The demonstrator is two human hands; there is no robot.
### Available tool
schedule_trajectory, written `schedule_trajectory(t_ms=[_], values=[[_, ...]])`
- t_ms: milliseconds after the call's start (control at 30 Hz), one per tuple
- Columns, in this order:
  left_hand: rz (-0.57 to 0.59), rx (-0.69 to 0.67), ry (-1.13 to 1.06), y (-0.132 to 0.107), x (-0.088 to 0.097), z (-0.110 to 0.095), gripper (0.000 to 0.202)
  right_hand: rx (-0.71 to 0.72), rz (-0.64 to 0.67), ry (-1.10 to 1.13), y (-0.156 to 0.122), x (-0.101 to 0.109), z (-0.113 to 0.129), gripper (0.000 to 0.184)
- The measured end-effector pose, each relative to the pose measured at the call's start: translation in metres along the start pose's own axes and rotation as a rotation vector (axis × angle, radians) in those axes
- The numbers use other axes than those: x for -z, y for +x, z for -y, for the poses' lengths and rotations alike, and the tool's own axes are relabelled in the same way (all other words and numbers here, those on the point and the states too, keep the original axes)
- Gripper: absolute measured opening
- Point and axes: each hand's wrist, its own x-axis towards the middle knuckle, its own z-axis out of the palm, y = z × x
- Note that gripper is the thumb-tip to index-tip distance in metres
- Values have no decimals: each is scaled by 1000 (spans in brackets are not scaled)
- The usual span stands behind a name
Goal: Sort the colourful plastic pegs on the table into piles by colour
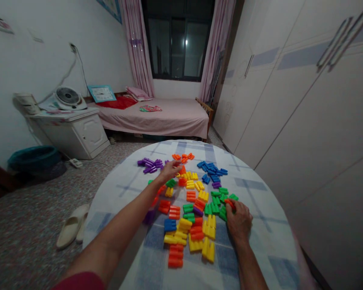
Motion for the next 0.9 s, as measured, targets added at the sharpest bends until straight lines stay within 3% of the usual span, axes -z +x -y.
schedule_trajectory(t_ms=[133, 333, 467, 700, 900], values=[[-80, 61, 98, 13, 10, 16, 40, -3, 7, 9, 0, 0, 0, 33], [-76, 95, 301, -15, 8, 47, 26, 6, 9, 15, 0, 0, 1, 32], [-59, 83, 386, -24, 5, 46, 22, 5, 14, 23, 1, 0, 1, 31], [92, 85, 474, -30, 5, 35, 26, 8, 19, 30, 1, -1, -1, 30], [75, 124, 610, -19, -8, 29, 32, 17, 16, 42, 1, -1, -1, 30]])
